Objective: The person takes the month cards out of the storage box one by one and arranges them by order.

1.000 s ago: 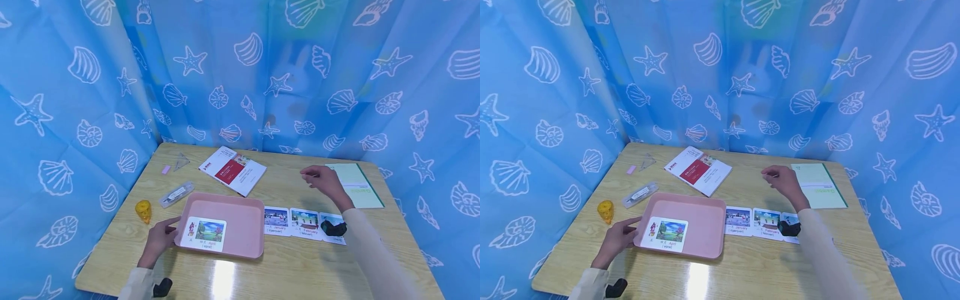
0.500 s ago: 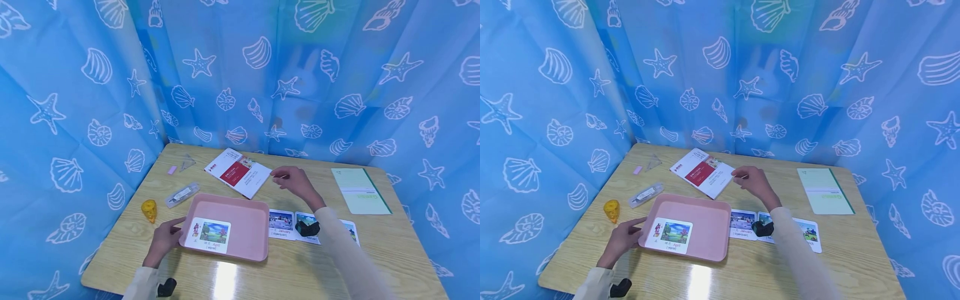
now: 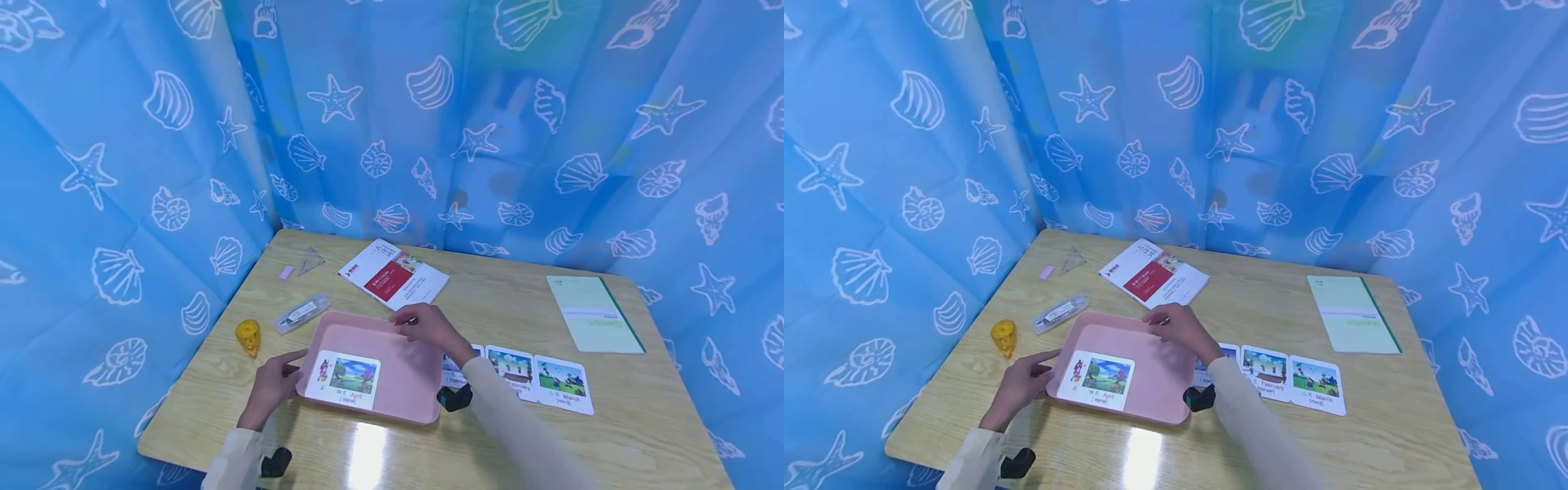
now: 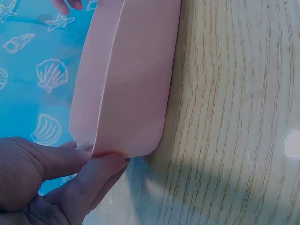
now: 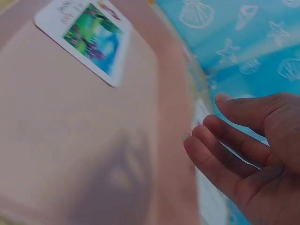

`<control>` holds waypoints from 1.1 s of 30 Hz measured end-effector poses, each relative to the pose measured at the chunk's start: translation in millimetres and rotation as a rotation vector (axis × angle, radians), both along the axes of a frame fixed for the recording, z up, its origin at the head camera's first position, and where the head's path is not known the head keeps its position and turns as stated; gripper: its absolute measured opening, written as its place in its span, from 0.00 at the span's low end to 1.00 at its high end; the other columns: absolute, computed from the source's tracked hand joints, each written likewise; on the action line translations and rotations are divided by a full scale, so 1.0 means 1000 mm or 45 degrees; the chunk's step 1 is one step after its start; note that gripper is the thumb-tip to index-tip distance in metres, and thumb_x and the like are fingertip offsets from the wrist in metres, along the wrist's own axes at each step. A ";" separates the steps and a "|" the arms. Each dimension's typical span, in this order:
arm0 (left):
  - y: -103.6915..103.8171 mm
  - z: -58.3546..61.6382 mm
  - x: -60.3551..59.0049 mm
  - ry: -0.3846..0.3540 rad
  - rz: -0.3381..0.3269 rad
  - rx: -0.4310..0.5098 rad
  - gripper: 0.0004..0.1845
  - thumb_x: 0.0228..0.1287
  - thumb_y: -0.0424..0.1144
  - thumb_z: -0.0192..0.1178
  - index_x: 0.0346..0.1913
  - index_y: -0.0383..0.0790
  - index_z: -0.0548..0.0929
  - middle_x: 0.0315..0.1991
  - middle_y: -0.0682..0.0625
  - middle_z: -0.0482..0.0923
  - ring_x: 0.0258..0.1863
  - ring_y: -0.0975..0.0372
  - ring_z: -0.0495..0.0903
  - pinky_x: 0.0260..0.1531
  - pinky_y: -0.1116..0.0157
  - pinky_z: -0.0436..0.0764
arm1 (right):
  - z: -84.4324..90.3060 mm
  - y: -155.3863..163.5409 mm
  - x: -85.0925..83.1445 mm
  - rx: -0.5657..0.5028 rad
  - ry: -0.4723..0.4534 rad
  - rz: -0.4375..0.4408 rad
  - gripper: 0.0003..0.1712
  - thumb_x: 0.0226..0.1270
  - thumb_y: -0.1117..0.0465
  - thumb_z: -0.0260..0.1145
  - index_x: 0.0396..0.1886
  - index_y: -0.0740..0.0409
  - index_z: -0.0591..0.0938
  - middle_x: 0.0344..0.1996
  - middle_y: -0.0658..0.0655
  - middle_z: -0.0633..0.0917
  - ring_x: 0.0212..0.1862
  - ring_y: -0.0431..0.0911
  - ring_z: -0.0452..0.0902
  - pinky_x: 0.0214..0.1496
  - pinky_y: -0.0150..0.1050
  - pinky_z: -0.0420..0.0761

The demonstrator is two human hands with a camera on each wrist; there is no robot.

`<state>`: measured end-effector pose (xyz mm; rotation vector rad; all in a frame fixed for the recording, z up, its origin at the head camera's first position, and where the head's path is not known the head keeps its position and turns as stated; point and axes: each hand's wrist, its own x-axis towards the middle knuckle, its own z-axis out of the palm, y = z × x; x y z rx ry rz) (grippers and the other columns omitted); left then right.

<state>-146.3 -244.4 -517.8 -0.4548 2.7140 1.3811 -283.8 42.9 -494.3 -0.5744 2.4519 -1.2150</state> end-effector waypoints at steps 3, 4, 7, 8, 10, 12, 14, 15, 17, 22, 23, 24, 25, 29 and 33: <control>0.000 0.001 -0.001 -0.012 0.006 0.000 0.22 0.62 0.24 0.56 0.60 0.34 0.76 0.41 0.35 0.82 0.33 0.55 0.83 0.23 0.66 0.83 | -0.007 -0.011 0.005 -0.029 -0.035 0.060 0.14 0.63 0.65 0.66 0.49 0.56 0.83 0.43 0.55 0.85 0.41 0.45 0.81 0.37 0.36 0.84; 0.000 0.001 -0.001 -0.015 0.007 0.000 0.22 0.63 0.24 0.56 0.60 0.34 0.76 0.41 0.35 0.81 0.33 0.56 0.83 0.23 0.66 0.83 | -0.010 -0.014 0.007 -0.039 -0.049 0.075 0.14 0.63 0.66 0.65 0.48 0.57 0.83 0.43 0.56 0.85 0.41 0.45 0.81 0.38 0.36 0.84; 0.000 0.001 -0.001 -0.008 0.011 0.003 0.22 0.63 0.24 0.56 0.60 0.35 0.76 0.41 0.35 0.81 0.33 0.55 0.83 0.23 0.66 0.83 | -0.015 -0.023 0.012 -0.075 -0.085 0.114 0.13 0.63 0.67 0.64 0.48 0.60 0.83 0.43 0.58 0.85 0.41 0.46 0.81 0.38 0.37 0.84; 0.000 0.001 -0.001 -0.003 0.010 0.003 0.22 0.63 0.24 0.56 0.60 0.35 0.76 0.41 0.35 0.81 0.34 0.55 0.82 0.23 0.66 0.83 | -0.016 -0.025 0.014 -0.082 -0.095 0.126 0.13 0.63 0.67 0.64 0.47 0.60 0.83 0.43 0.58 0.84 0.40 0.46 0.81 0.38 0.37 0.84; 0.000 0.000 -0.001 0.010 0.005 0.006 0.22 0.62 0.24 0.56 0.60 0.35 0.76 0.41 0.34 0.81 0.34 0.54 0.83 0.23 0.66 0.83 | -0.020 -0.029 0.015 -0.076 -0.116 0.129 0.12 0.64 0.66 0.64 0.47 0.59 0.83 0.43 0.57 0.84 0.38 0.45 0.80 0.37 0.37 0.83; 0.001 0.001 -0.001 0.013 0.002 0.008 0.22 0.62 0.24 0.56 0.60 0.34 0.76 0.41 0.34 0.81 0.34 0.54 0.83 0.23 0.66 0.83 | -0.024 -0.032 0.017 -0.060 -0.112 0.136 0.11 0.63 0.65 0.65 0.45 0.58 0.84 0.41 0.55 0.84 0.36 0.43 0.80 0.35 0.37 0.83; 0.001 0.001 -0.001 0.015 0.000 0.009 0.22 0.62 0.24 0.56 0.60 0.34 0.76 0.42 0.34 0.81 0.34 0.54 0.83 0.23 0.66 0.83 | -0.029 -0.035 0.018 -0.053 -0.102 0.148 0.10 0.62 0.65 0.66 0.44 0.58 0.84 0.39 0.54 0.84 0.34 0.42 0.79 0.33 0.37 0.83; 0.001 0.001 -0.001 0.017 -0.001 0.007 0.22 0.62 0.24 0.56 0.60 0.34 0.76 0.41 0.34 0.81 0.34 0.54 0.83 0.23 0.66 0.83 | -0.031 -0.037 0.018 -0.050 -0.088 0.157 0.10 0.62 0.65 0.66 0.43 0.58 0.84 0.39 0.53 0.84 0.33 0.41 0.79 0.32 0.36 0.83; 0.001 0.001 0.000 0.013 0.002 0.003 0.21 0.62 0.25 0.56 0.60 0.35 0.76 0.42 0.34 0.81 0.34 0.54 0.83 0.23 0.66 0.83 | -0.034 -0.039 0.018 -0.061 -0.056 0.186 0.10 0.61 0.66 0.67 0.42 0.60 0.85 0.38 0.54 0.84 0.32 0.41 0.80 0.30 0.36 0.83; -0.001 -0.001 -0.001 0.013 -0.007 -0.011 0.22 0.63 0.25 0.56 0.60 0.36 0.76 0.42 0.34 0.81 0.35 0.54 0.83 0.24 0.65 0.83 | -0.037 -0.043 0.020 -0.081 -0.026 0.227 0.09 0.60 0.67 0.67 0.42 0.61 0.85 0.38 0.55 0.85 0.31 0.41 0.80 0.30 0.34 0.83; 0.000 -0.001 -0.002 0.014 -0.009 -0.014 0.22 0.63 0.26 0.56 0.60 0.37 0.76 0.43 0.34 0.81 0.35 0.54 0.83 0.24 0.65 0.83 | -0.037 -0.043 0.021 -0.073 -0.035 0.226 0.10 0.61 0.66 0.67 0.42 0.60 0.85 0.38 0.54 0.85 0.31 0.41 0.80 0.30 0.34 0.83; 0.000 -0.001 -0.002 0.015 -0.010 -0.015 0.22 0.63 0.26 0.56 0.60 0.37 0.76 0.43 0.34 0.81 0.35 0.54 0.83 0.24 0.65 0.83 | -0.037 -0.044 0.022 -0.061 -0.053 0.220 0.09 0.61 0.66 0.67 0.42 0.59 0.85 0.38 0.53 0.85 0.31 0.41 0.79 0.31 0.34 0.82; 0.000 -0.001 -0.002 0.019 -0.012 -0.019 0.22 0.63 0.26 0.56 0.60 0.37 0.77 0.43 0.34 0.81 0.35 0.54 0.83 0.24 0.65 0.83 | -0.036 -0.044 0.023 -0.044 -0.067 0.212 0.09 0.62 0.65 0.67 0.42 0.58 0.85 0.38 0.52 0.85 0.32 0.41 0.79 0.32 0.34 0.82; 0.000 -0.001 -0.001 0.036 -0.012 -0.011 0.21 0.63 0.25 0.56 0.60 0.36 0.77 0.42 0.34 0.81 0.34 0.54 0.83 0.23 0.65 0.83 | -0.033 -0.047 0.027 -0.022 -0.077 0.208 0.10 0.62 0.66 0.66 0.44 0.57 0.85 0.37 0.51 0.85 0.32 0.41 0.78 0.32 0.35 0.82; 0.000 -0.001 0.000 0.047 -0.004 -0.008 0.21 0.63 0.25 0.56 0.59 0.36 0.77 0.42 0.33 0.81 0.34 0.53 0.83 0.23 0.66 0.83 | -0.034 -0.049 0.028 -0.008 0.003 0.230 0.11 0.60 0.68 0.66 0.44 0.60 0.85 0.35 0.52 0.86 0.32 0.40 0.77 0.32 0.32 0.80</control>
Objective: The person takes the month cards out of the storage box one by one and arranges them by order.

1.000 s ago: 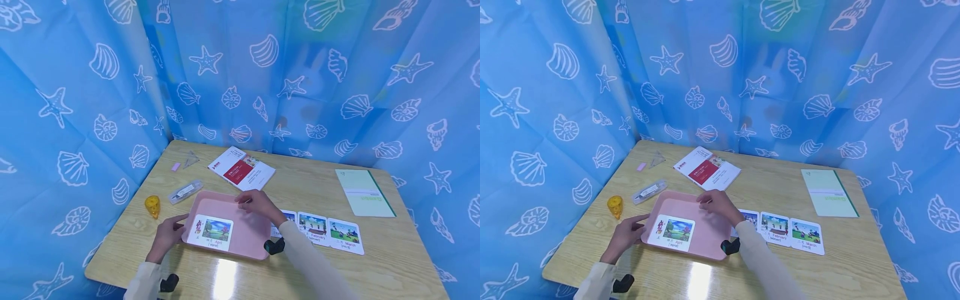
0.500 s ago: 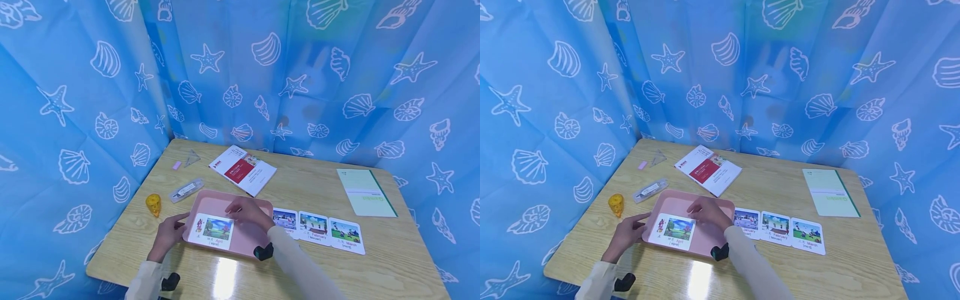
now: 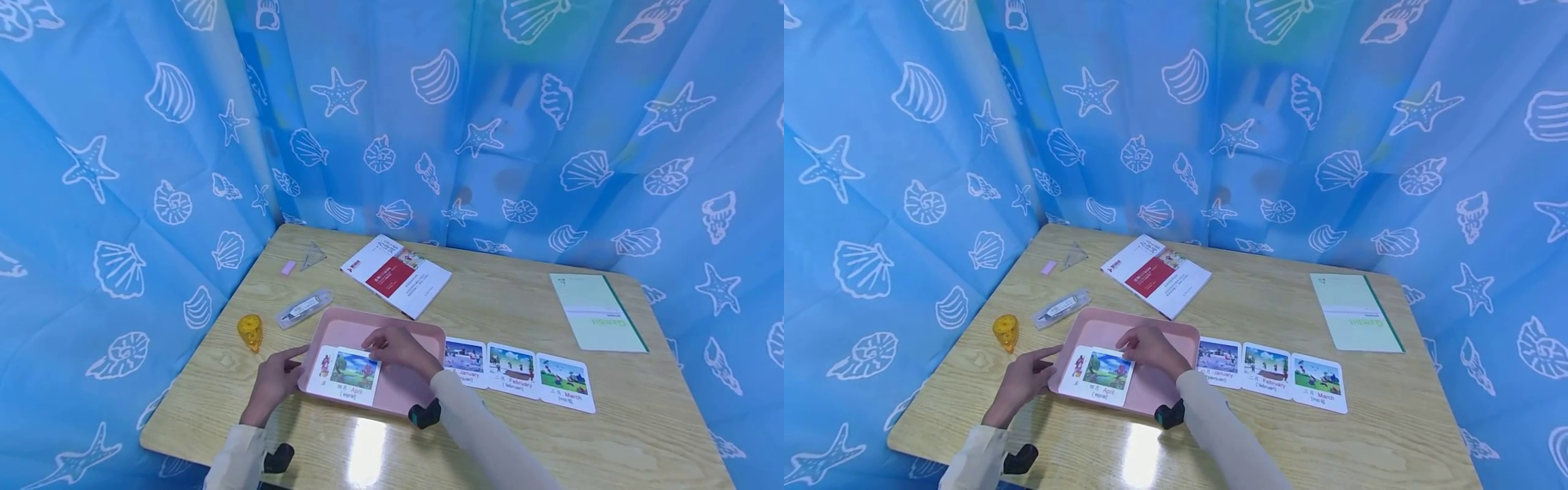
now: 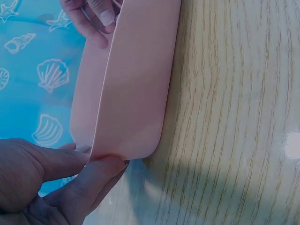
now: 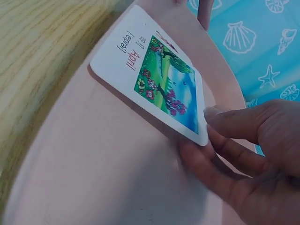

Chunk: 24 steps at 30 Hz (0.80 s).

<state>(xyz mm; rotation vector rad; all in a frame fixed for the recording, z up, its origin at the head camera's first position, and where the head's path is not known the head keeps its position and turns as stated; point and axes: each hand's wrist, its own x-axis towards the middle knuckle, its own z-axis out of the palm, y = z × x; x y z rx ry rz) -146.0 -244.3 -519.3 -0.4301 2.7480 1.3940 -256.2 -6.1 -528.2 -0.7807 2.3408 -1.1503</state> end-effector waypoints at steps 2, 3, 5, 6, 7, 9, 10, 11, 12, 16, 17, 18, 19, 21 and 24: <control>0.001 0.000 0.000 0.004 0.001 -0.006 0.21 0.63 0.25 0.56 0.59 0.35 0.77 0.42 0.33 0.81 0.35 0.53 0.83 0.23 0.66 0.83 | 0.000 0.000 -0.001 0.023 0.029 0.000 0.11 0.60 0.68 0.67 0.42 0.60 0.86 0.35 0.51 0.86 0.34 0.39 0.76 0.33 0.30 0.78; 0.001 0.000 0.000 0.003 0.004 -0.007 0.21 0.63 0.25 0.56 0.59 0.36 0.77 0.42 0.33 0.81 0.35 0.53 0.83 0.23 0.65 0.83 | -0.001 0.000 -0.001 0.036 0.043 -0.001 0.10 0.60 0.68 0.67 0.42 0.59 0.86 0.34 0.50 0.86 0.34 0.38 0.76 0.35 0.30 0.78; 0.002 0.001 0.000 0.000 0.009 -0.010 0.21 0.63 0.25 0.56 0.59 0.36 0.77 0.42 0.33 0.81 0.35 0.53 0.83 0.23 0.65 0.83 | -0.001 0.000 -0.002 0.051 0.039 -0.006 0.09 0.60 0.68 0.67 0.40 0.58 0.87 0.34 0.49 0.86 0.35 0.38 0.76 0.36 0.29 0.77; 0.002 0.001 0.000 0.002 0.009 -0.015 0.21 0.63 0.25 0.56 0.59 0.36 0.77 0.42 0.34 0.81 0.35 0.53 0.83 0.23 0.64 0.83 | 0.000 0.000 -0.002 0.054 0.036 -0.008 0.09 0.60 0.68 0.67 0.40 0.57 0.87 0.33 0.49 0.86 0.35 0.38 0.76 0.37 0.30 0.78; 0.002 0.001 0.001 0.003 0.011 -0.019 0.21 0.63 0.25 0.56 0.59 0.35 0.77 0.42 0.34 0.81 0.35 0.53 0.83 0.23 0.64 0.83 | 0.000 0.001 -0.002 0.056 0.037 -0.007 0.09 0.60 0.68 0.67 0.40 0.57 0.87 0.33 0.49 0.86 0.35 0.38 0.76 0.37 0.30 0.78; 0.003 0.002 0.001 0.004 0.014 -0.024 0.21 0.63 0.25 0.56 0.59 0.35 0.77 0.42 0.34 0.82 0.35 0.53 0.83 0.23 0.64 0.83 | 0.000 0.002 -0.002 0.052 0.037 -0.009 0.09 0.60 0.68 0.67 0.40 0.56 0.87 0.33 0.49 0.86 0.35 0.39 0.77 0.37 0.30 0.78; 0.003 0.002 0.001 0.005 0.013 -0.027 0.21 0.63 0.25 0.56 0.59 0.35 0.77 0.42 0.34 0.81 0.35 0.53 0.83 0.22 0.64 0.83 | 0.001 0.002 -0.002 0.052 0.032 -0.013 0.09 0.60 0.67 0.67 0.40 0.55 0.87 0.33 0.48 0.86 0.34 0.39 0.77 0.36 0.30 0.79; 0.003 0.002 0.001 0.002 0.013 -0.026 0.21 0.63 0.25 0.56 0.59 0.35 0.77 0.42 0.34 0.81 0.36 0.53 0.83 0.22 0.64 0.83 | 0.001 0.003 -0.002 0.048 0.029 -0.020 0.09 0.60 0.67 0.67 0.39 0.55 0.87 0.34 0.48 0.86 0.34 0.39 0.78 0.35 0.30 0.79; 0.003 0.001 0.001 -0.002 0.013 -0.025 0.21 0.63 0.25 0.56 0.59 0.36 0.77 0.42 0.34 0.81 0.36 0.53 0.83 0.23 0.65 0.83 | 0.002 0.004 -0.001 0.046 0.027 -0.031 0.09 0.60 0.67 0.67 0.39 0.55 0.87 0.34 0.48 0.86 0.34 0.39 0.78 0.35 0.30 0.79; 0.002 0.001 0.002 -0.028 0.012 -0.001 0.21 0.63 0.25 0.56 0.60 0.36 0.76 0.43 0.33 0.81 0.37 0.52 0.83 0.24 0.66 0.83 | 0.008 0.010 -0.002 0.016 0.010 -0.103 0.08 0.61 0.66 0.66 0.38 0.53 0.88 0.36 0.47 0.85 0.35 0.40 0.79 0.34 0.32 0.80; 0.002 0.002 0.002 -0.032 0.010 0.005 0.21 0.63 0.25 0.55 0.60 0.36 0.76 0.43 0.33 0.81 0.37 0.52 0.83 0.24 0.66 0.83 | 0.010 0.012 -0.002 0.007 0.005 -0.124 0.08 0.62 0.66 0.66 0.38 0.52 0.88 0.36 0.47 0.85 0.36 0.40 0.79 0.35 0.32 0.81; 0.002 0.003 0.002 -0.035 0.007 0.009 0.22 0.63 0.25 0.55 0.60 0.36 0.76 0.44 0.33 0.80 0.38 0.52 0.82 0.24 0.65 0.83 | 0.012 0.015 -0.002 0.002 0.002 -0.148 0.08 0.62 0.65 0.66 0.38 0.51 0.88 0.37 0.47 0.85 0.37 0.40 0.79 0.36 0.32 0.81; 0.002 0.003 0.003 -0.036 0.003 0.011 0.22 0.63 0.25 0.55 0.61 0.35 0.76 0.44 0.32 0.80 0.38 0.51 0.82 0.25 0.65 0.83 | 0.014 0.019 -0.003 -0.007 0.002 -0.165 0.08 0.62 0.65 0.66 0.38 0.51 0.88 0.38 0.47 0.85 0.37 0.40 0.79 0.37 0.32 0.81; 0.002 0.005 0.003 -0.043 -0.001 0.012 0.22 0.64 0.25 0.55 0.61 0.35 0.75 0.45 0.32 0.80 0.39 0.51 0.82 0.26 0.65 0.83 | 0.019 0.026 -0.006 -0.006 -0.001 -0.210 0.08 0.62 0.64 0.66 0.39 0.50 0.88 0.39 0.47 0.85 0.38 0.40 0.80 0.37 0.33 0.82; 0.001 0.005 0.002 -0.040 -0.005 0.007 0.21 0.64 0.26 0.55 0.61 0.35 0.75 0.45 0.32 0.80 0.39 0.51 0.82 0.26 0.65 0.83 | 0.024 0.041 -0.011 0.001 0.015 -0.271 0.09 0.62 0.63 0.67 0.40 0.52 0.88 0.39 0.49 0.86 0.38 0.40 0.81 0.37 0.34 0.83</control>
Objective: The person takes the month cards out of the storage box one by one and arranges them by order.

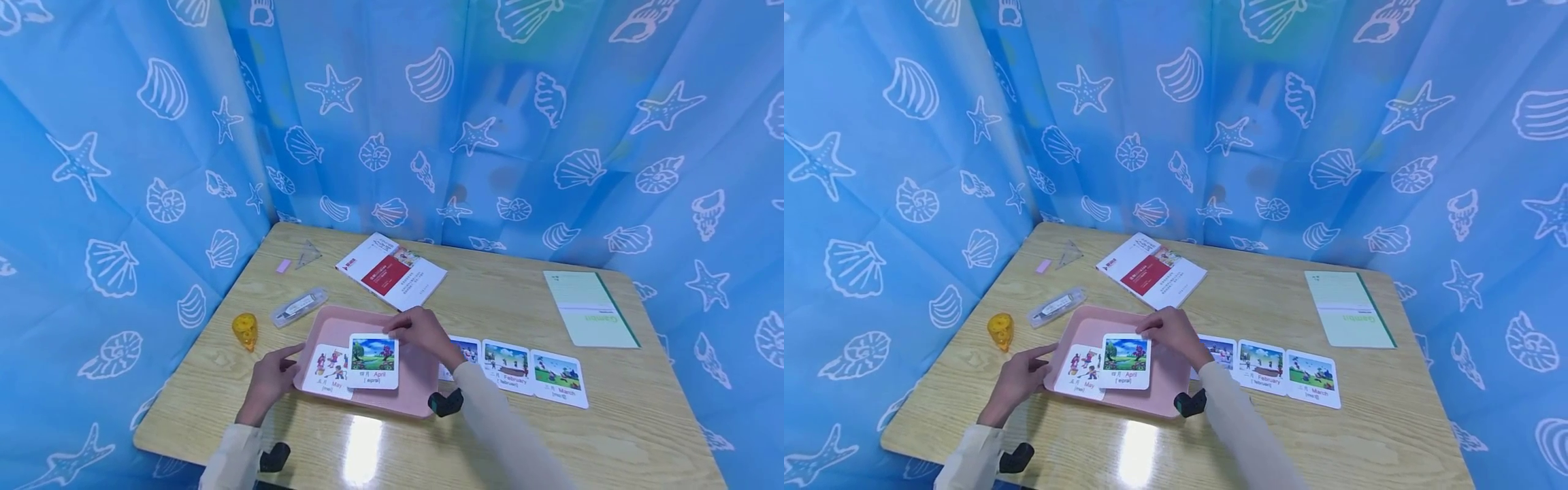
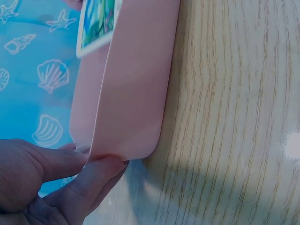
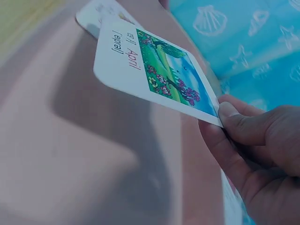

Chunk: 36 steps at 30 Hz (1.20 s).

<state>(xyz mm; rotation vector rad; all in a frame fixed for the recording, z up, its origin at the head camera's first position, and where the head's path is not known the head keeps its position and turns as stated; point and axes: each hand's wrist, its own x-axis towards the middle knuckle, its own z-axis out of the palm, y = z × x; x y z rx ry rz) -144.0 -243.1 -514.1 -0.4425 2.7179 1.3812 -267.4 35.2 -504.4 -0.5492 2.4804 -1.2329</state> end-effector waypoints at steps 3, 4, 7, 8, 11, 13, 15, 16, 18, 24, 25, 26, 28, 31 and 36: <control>-0.001 -0.001 -0.001 0.006 -0.003 0.000 0.22 0.64 0.25 0.55 0.61 0.35 0.75 0.45 0.32 0.80 0.39 0.51 0.82 0.25 0.65 0.83 | 0.006 0.017 -0.005 0.040 0.020 -0.081 0.08 0.60 0.63 0.68 0.39 0.51 0.88 0.38 0.49 0.86 0.38 0.41 0.81 0.37 0.36 0.84; -0.001 -0.002 -0.001 0.006 -0.004 -0.001 0.22 0.64 0.25 0.55 0.61 0.35 0.75 0.45 0.32 0.80 0.39 0.51 0.82 0.26 0.65 0.83 | 0.008 0.022 -0.007 0.053 0.029 -0.108 0.08 0.60 0.62 0.68 0.39 0.51 0.89 0.37 0.49 0.86 0.38 0.42 0.81 0.38 0.36 0.83; -0.003 -0.002 -0.001 -0.003 -0.004 -0.015 0.22 0.64 0.25 0.55 0.61 0.36 0.75 0.46 0.32 0.80 0.40 0.50 0.82 0.26 0.65 0.83 | 0.015 0.039 -0.012 0.068 0.031 -0.173 0.08 0.61 0.62 0.68 0.39 0.49 0.89 0.39 0.48 0.86 0.41 0.43 0.80 0.40 0.37 0.83; -0.003 -0.001 -0.002 -0.007 -0.005 -0.023 0.22 0.64 0.25 0.55 0.61 0.36 0.75 0.46 0.32 0.79 0.41 0.50 0.82 0.26 0.65 0.83 | 0.017 0.045 -0.013 0.058 0.020 -0.187 0.09 0.61 0.62 0.68 0.40 0.50 0.88 0.39 0.49 0.86 0.42 0.44 0.80 0.40 0.37 0.83; -0.002 0.000 -0.002 -0.031 0.000 -0.038 0.22 0.64 0.26 0.55 0.62 0.37 0.75 0.48 0.32 0.78 0.42 0.49 0.81 0.27 0.65 0.83 | 0.022 0.064 -0.018 0.021 -0.007 -0.205 0.10 0.63 0.64 0.66 0.42 0.53 0.87 0.41 0.52 0.86 0.41 0.45 0.82 0.41 0.40 0.84; -0.002 0.001 -0.002 -0.044 0.004 -0.042 0.22 0.64 0.26 0.55 0.62 0.37 0.74 0.49 0.32 0.78 0.42 0.49 0.81 0.27 0.65 0.83 | 0.024 0.079 -0.020 0.004 -0.018 -0.222 0.10 0.64 0.64 0.64 0.43 0.54 0.87 0.42 0.54 0.85 0.40 0.46 0.83 0.42 0.43 0.84; 0.000 0.001 -0.003 -0.059 0.006 -0.033 0.23 0.64 0.26 0.54 0.62 0.37 0.74 0.49 0.32 0.78 0.42 0.49 0.81 0.27 0.65 0.83 | 0.027 0.095 -0.022 0.011 0.001 -0.243 0.10 0.65 0.64 0.63 0.43 0.54 0.87 0.42 0.55 0.85 0.39 0.46 0.83 0.43 0.45 0.84; 0.000 0.001 -0.003 -0.061 0.006 -0.030 0.23 0.64 0.26 0.54 0.63 0.37 0.74 0.49 0.32 0.78 0.42 0.49 0.81 0.27 0.64 0.83 | 0.029 0.105 -0.023 0.015 0.014 -0.254 0.10 0.66 0.64 0.63 0.44 0.55 0.86 0.43 0.56 0.85 0.39 0.46 0.83 0.43 0.45 0.84; 0.001 0.001 -0.002 -0.061 0.005 -0.028 0.23 0.64 0.26 0.54 0.62 0.37 0.74 0.49 0.32 0.78 0.43 0.49 0.81 0.28 0.64 0.83 | 0.031 0.128 -0.025 0.020 0.038 -0.285 0.10 0.67 0.63 0.62 0.45 0.56 0.86 0.43 0.57 0.85 0.38 0.46 0.83 0.43 0.46 0.84; 0.001 -0.001 0.001 -0.071 0.010 -0.040 0.22 0.64 0.27 0.55 0.62 0.36 0.74 0.49 0.32 0.78 0.42 0.49 0.81 0.27 0.64 0.83 | 0.039 0.211 -0.027 0.029 0.063 -0.366 0.15 0.70 0.60 0.58 0.50 0.62 0.82 0.45 0.64 0.83 0.41 0.50 0.83 0.42 0.44 0.84; 0.001 -0.002 0.001 -0.074 0.013 -0.038 0.22 0.64 0.27 0.55 0.62 0.36 0.74 0.49 0.31 0.78 0.41 0.49 0.81 0.27 0.64 0.83 | 0.040 0.226 -0.026 0.037 0.065 -0.382 0.16 0.71 0.59 0.58 0.51 0.64 0.82 0.46 0.66 0.82 0.41 0.50 0.83 0.42 0.43 0.84; 0.001 -0.001 0.001 -0.076 0.016 -0.037 0.22 0.64 0.26 0.55 0.62 0.36 0.74 0.48 0.31 0.78 0.41 0.50 0.81 0.27 0.64 0.83 | 0.041 0.241 -0.024 0.044 0.067 -0.400 0.17 0.71 0.58 0.58 0.51 0.64 0.81 0.47 0.67 0.82 0.42 0.50 0.83 0.43 0.43 0.84; 0.001 -0.001 0.001 -0.087 0.018 -0.035 0.22 0.64 0.26 0.54 0.62 0.36 0.74 0.48 0.31 0.78 0.40 0.50 0.81 0.26 0.64 0.83 | 0.042 0.269 -0.017 0.060 0.073 -0.433 0.20 0.71 0.56 0.57 0.53 0.67 0.80 0.49 0.69 0.80 0.42 0.49 0.83 0.44 0.43 0.84; 0.002 0.000 0.001 -0.098 0.013 -0.030 0.23 0.64 0.26 0.54 0.63 0.36 0.73 0.48 0.31 0.78 0.40 0.51 0.81 0.26 0.64 0.83 | 0.043 0.310 -0.006 0.084 0.056 -0.491 0.23 0.71 0.53 0.57 0.55 0.68 0.78 0.51 0.70 0.79 0.41 0.43 0.83 0.43 0.40 0.84; 0.005 0.003 0.000 -0.102 0.012 -0.033 0.23 0.64 0.25 0.54 0.63 0.36 0.73 0.47 0.31 0.78 0.40 0.50 0.81 0.26 0.64 0.83 | 0.040 0.363 0.009 0.132 0.012 -0.567 0.27 0.72 0.51 0.56 0.57 0.71 0.76 0.51 0.71 0.79 0.38 0.35 0.82 0.41 0.38 0.84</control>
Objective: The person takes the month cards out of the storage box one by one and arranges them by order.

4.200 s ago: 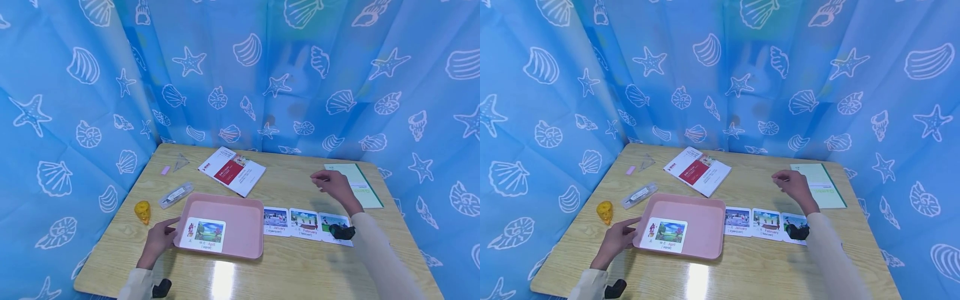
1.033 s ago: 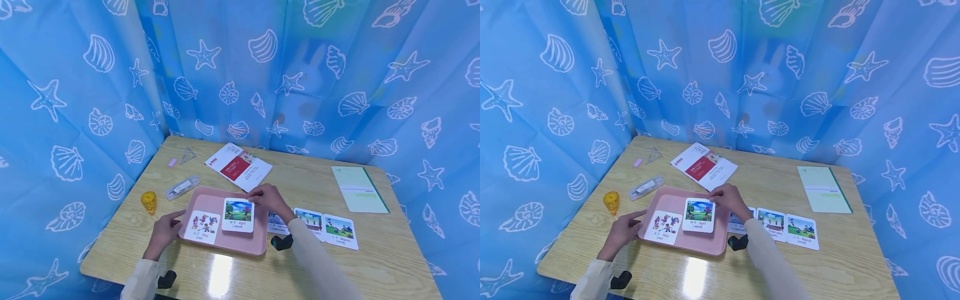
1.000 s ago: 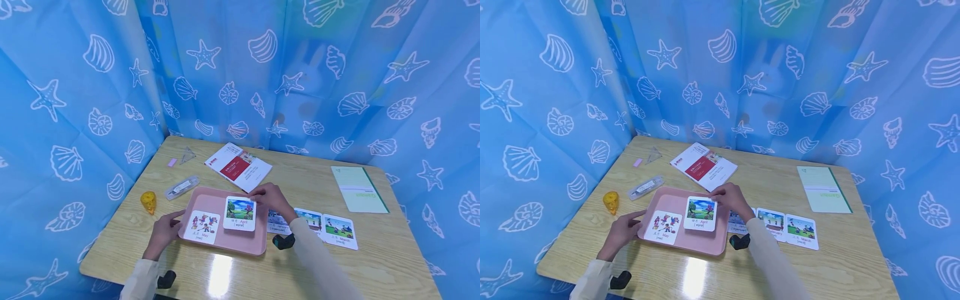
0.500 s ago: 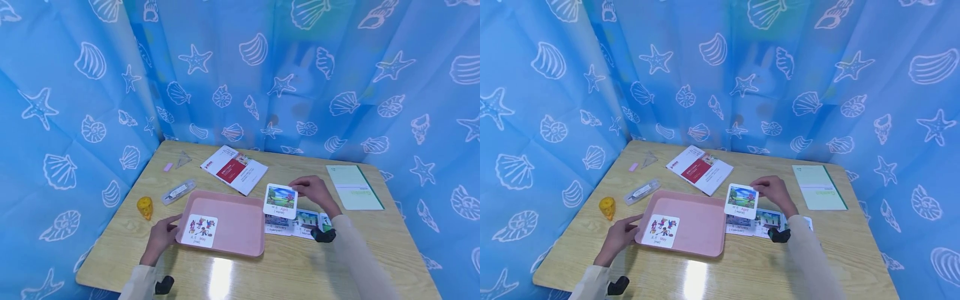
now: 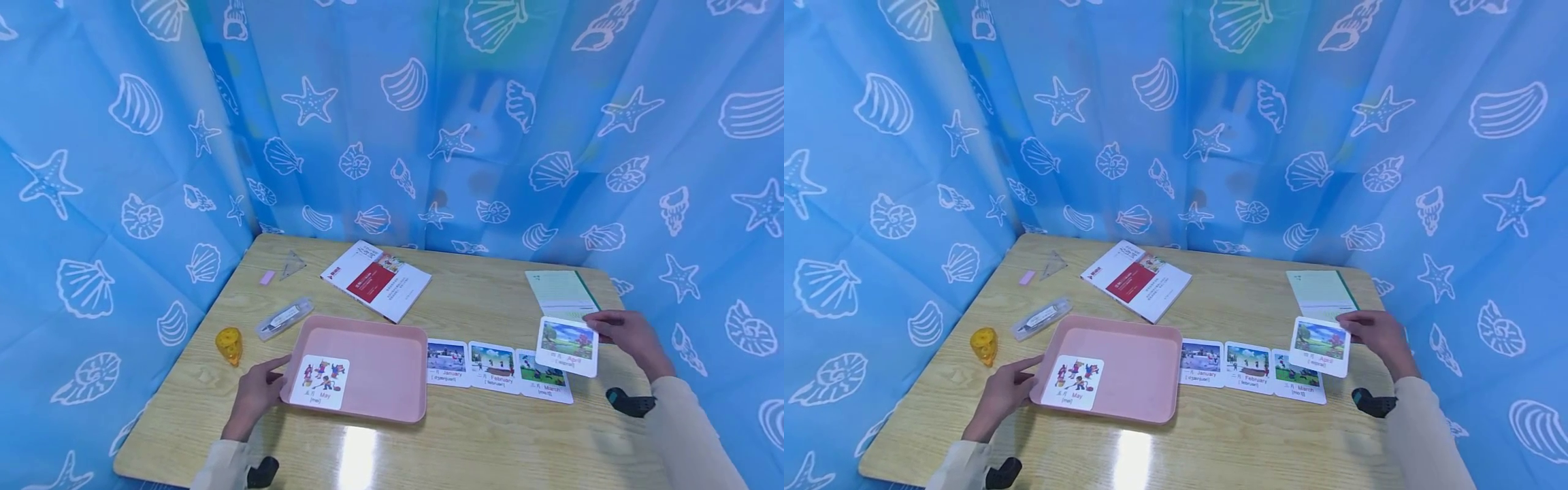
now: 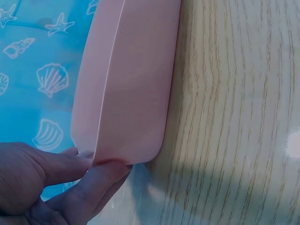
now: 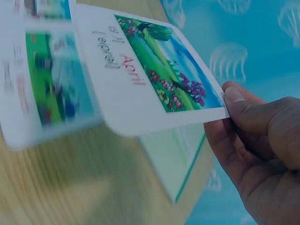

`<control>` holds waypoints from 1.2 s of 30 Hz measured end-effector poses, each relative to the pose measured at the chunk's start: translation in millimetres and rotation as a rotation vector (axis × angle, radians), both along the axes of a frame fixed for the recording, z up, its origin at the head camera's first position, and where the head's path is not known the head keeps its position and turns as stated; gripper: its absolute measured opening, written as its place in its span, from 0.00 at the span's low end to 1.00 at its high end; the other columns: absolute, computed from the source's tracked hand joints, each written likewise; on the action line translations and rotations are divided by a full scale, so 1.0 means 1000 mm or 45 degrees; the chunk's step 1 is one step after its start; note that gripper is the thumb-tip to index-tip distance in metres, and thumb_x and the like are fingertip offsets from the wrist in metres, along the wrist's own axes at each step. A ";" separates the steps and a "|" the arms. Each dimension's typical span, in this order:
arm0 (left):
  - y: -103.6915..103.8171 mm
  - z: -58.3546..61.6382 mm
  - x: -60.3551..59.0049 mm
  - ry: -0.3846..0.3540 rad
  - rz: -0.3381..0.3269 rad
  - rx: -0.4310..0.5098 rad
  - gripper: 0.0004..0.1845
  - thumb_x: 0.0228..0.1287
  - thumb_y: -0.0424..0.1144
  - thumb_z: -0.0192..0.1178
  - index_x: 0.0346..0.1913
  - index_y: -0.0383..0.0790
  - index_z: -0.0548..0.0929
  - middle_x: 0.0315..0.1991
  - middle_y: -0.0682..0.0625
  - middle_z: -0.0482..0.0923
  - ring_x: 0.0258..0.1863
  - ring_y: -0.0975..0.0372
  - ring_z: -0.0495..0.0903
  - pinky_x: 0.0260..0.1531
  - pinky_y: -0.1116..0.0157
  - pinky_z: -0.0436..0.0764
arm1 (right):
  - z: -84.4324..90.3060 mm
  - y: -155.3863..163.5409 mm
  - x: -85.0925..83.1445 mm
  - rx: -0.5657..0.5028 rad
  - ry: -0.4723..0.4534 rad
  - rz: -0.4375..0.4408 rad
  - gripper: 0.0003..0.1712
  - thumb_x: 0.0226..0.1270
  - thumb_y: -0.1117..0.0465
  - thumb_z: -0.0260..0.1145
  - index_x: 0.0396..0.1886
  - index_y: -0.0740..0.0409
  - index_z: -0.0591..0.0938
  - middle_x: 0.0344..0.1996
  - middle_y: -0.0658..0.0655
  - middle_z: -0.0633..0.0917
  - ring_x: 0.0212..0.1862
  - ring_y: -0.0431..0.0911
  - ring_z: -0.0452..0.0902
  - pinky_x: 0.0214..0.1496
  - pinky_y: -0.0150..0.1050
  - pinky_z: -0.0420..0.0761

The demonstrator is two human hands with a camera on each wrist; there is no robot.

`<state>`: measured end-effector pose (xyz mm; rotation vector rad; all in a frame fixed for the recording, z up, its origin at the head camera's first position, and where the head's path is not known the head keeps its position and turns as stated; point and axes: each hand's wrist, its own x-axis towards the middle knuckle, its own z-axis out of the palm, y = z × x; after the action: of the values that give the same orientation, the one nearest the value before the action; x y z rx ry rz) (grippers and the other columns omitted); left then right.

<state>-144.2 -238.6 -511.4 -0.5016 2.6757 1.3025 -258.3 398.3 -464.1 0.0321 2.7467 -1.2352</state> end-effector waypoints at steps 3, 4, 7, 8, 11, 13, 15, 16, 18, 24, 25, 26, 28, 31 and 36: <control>0.000 0.001 0.001 0.019 -0.005 -0.001 0.23 0.64 0.25 0.54 0.62 0.35 0.74 0.46 0.31 0.78 0.39 0.51 0.81 0.26 0.64 0.83 | -0.005 0.019 0.007 0.045 -0.024 -0.040 0.28 0.71 0.51 0.57 0.56 0.72 0.76 0.48 0.70 0.80 0.37 0.37 0.82 0.40 0.40 0.84; 0.000 0.002 0.001 0.026 -0.007 -0.002 0.23 0.64 0.24 0.54 0.62 0.34 0.74 0.46 0.31 0.78 0.38 0.51 0.82 0.25 0.64 0.83 | -0.007 0.024 0.009 0.058 -0.034 -0.052 0.28 0.71 0.50 0.57 0.56 0.72 0.76 0.47 0.70 0.81 0.36 0.38 0.83 0.41 0.42 0.84; 0.000 0.003 0.002 0.031 -0.009 -0.004 0.23 0.63 0.24 0.54 0.62 0.34 0.74 0.45 0.30 0.78 0.37 0.52 0.82 0.25 0.64 0.83 | -0.011 0.037 0.016 0.115 -0.051 -0.064 0.30 0.70 0.49 0.58 0.55 0.73 0.76 0.47 0.70 0.81 0.37 0.42 0.83 0.42 0.47 0.84; 0.000 0.003 0.002 0.031 -0.006 -0.003 0.23 0.63 0.24 0.54 0.62 0.34 0.74 0.45 0.30 0.78 0.37 0.52 0.82 0.25 0.64 0.83 | -0.012 0.041 0.018 0.129 -0.061 -0.054 0.31 0.70 0.49 0.58 0.55 0.74 0.76 0.47 0.71 0.81 0.37 0.44 0.83 0.43 0.49 0.83; 0.000 0.002 0.001 0.030 0.015 0.007 0.23 0.63 0.24 0.54 0.62 0.35 0.74 0.44 0.31 0.79 0.36 0.53 0.82 0.24 0.65 0.83 | -0.016 0.054 0.022 0.184 -0.095 -0.042 0.33 0.69 0.46 0.58 0.55 0.74 0.76 0.47 0.72 0.81 0.40 0.50 0.83 0.43 0.52 0.82; 0.000 0.000 0.001 0.023 0.021 0.015 0.23 0.63 0.24 0.54 0.62 0.35 0.74 0.44 0.31 0.79 0.36 0.53 0.82 0.25 0.66 0.83 | -0.019 0.063 0.022 0.208 -0.122 -0.039 0.34 0.68 0.45 0.58 0.54 0.74 0.76 0.46 0.72 0.81 0.41 0.53 0.83 0.42 0.53 0.82; 0.000 -0.002 0.001 0.009 0.023 0.013 0.23 0.63 0.25 0.55 0.62 0.36 0.74 0.45 0.32 0.79 0.36 0.54 0.82 0.25 0.66 0.83 | -0.023 0.071 0.022 0.225 -0.152 -0.044 0.34 0.67 0.45 0.60 0.53 0.74 0.77 0.45 0.71 0.81 0.40 0.54 0.82 0.41 0.52 0.83; 0.001 -0.003 0.002 0.003 0.023 0.008 0.23 0.63 0.25 0.55 0.62 0.36 0.74 0.45 0.32 0.79 0.36 0.54 0.82 0.25 0.66 0.83 | -0.025 0.073 0.021 0.230 -0.159 -0.042 0.33 0.67 0.45 0.60 0.53 0.73 0.77 0.45 0.71 0.81 0.39 0.53 0.82 0.41 0.50 0.83; 0.001 -0.005 0.003 -0.013 0.030 0.006 0.23 0.63 0.25 0.55 0.63 0.36 0.73 0.45 0.32 0.79 0.36 0.54 0.82 0.25 0.65 0.83 | -0.030 0.076 0.019 0.219 -0.177 -0.034 0.31 0.66 0.47 0.62 0.52 0.73 0.78 0.45 0.70 0.82 0.39 0.51 0.82 0.39 0.48 0.84; 0.003 -0.009 0.005 0.024 0.031 0.009 0.23 0.62 0.24 0.54 0.61 0.35 0.75 0.43 0.32 0.80 0.36 0.53 0.82 0.25 0.65 0.83 | -0.043 0.070 0.016 0.202 -0.175 -0.032 0.27 0.65 0.52 0.63 0.51 0.71 0.79 0.47 0.73 0.79 0.40 0.52 0.80 0.35 0.43 0.84; 0.003 -0.009 0.004 0.030 0.027 0.005 0.23 0.62 0.24 0.54 0.61 0.35 0.75 0.43 0.32 0.80 0.37 0.53 0.82 0.25 0.65 0.83 | -0.044 0.068 0.017 0.201 -0.172 -0.040 0.26 0.66 0.52 0.62 0.51 0.71 0.79 0.48 0.74 0.78 0.41 0.54 0.79 0.34 0.42 0.84; 0.003 -0.009 0.004 0.037 0.022 0.005 0.23 0.62 0.24 0.54 0.61 0.34 0.75 0.42 0.32 0.80 0.37 0.52 0.82 0.24 0.65 0.83 | -0.046 0.065 0.018 0.203 -0.166 -0.050 0.25 0.67 0.52 0.61 0.52 0.71 0.79 0.49 0.74 0.78 0.42 0.55 0.79 0.34 0.42 0.84; 0.004 -0.008 0.003 0.031 0.021 -0.003 0.23 0.63 0.24 0.54 0.61 0.35 0.75 0.43 0.32 0.80 0.37 0.52 0.82 0.25 0.65 0.83 | -0.050 0.059 0.019 0.210 -0.150 -0.068 0.25 0.68 0.52 0.60 0.52 0.70 0.79 0.51 0.74 0.77 0.44 0.58 0.77 0.34 0.42 0.83; 0.003 -0.006 0.001 0.021 0.027 -0.015 0.23 0.63 0.25 0.54 0.62 0.36 0.74 0.43 0.33 0.80 0.36 0.53 0.82 0.24 0.65 0.83 | -0.055 0.050 0.019 0.229 -0.125 -0.105 0.23 0.69 0.54 0.59 0.52 0.70 0.79 0.52 0.75 0.76 0.46 0.61 0.75 0.33 0.40 0.82; 0.002 -0.002 0.000 0.030 0.026 -0.036 0.23 0.63 0.25 0.54 0.62 0.36 0.74 0.42 0.32 0.80 0.35 0.54 0.82 0.24 0.66 0.83 | -0.062 0.044 0.014 0.296 -0.086 -0.119 0.20 0.68 0.57 0.59 0.50 0.69 0.81 0.52 0.75 0.76 0.46 0.62 0.73 0.30 0.36 0.75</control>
<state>-143.9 -236.8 -513.5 -0.5211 2.7185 1.2856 -244.5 442.5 -526.1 0.2226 2.8421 -0.9085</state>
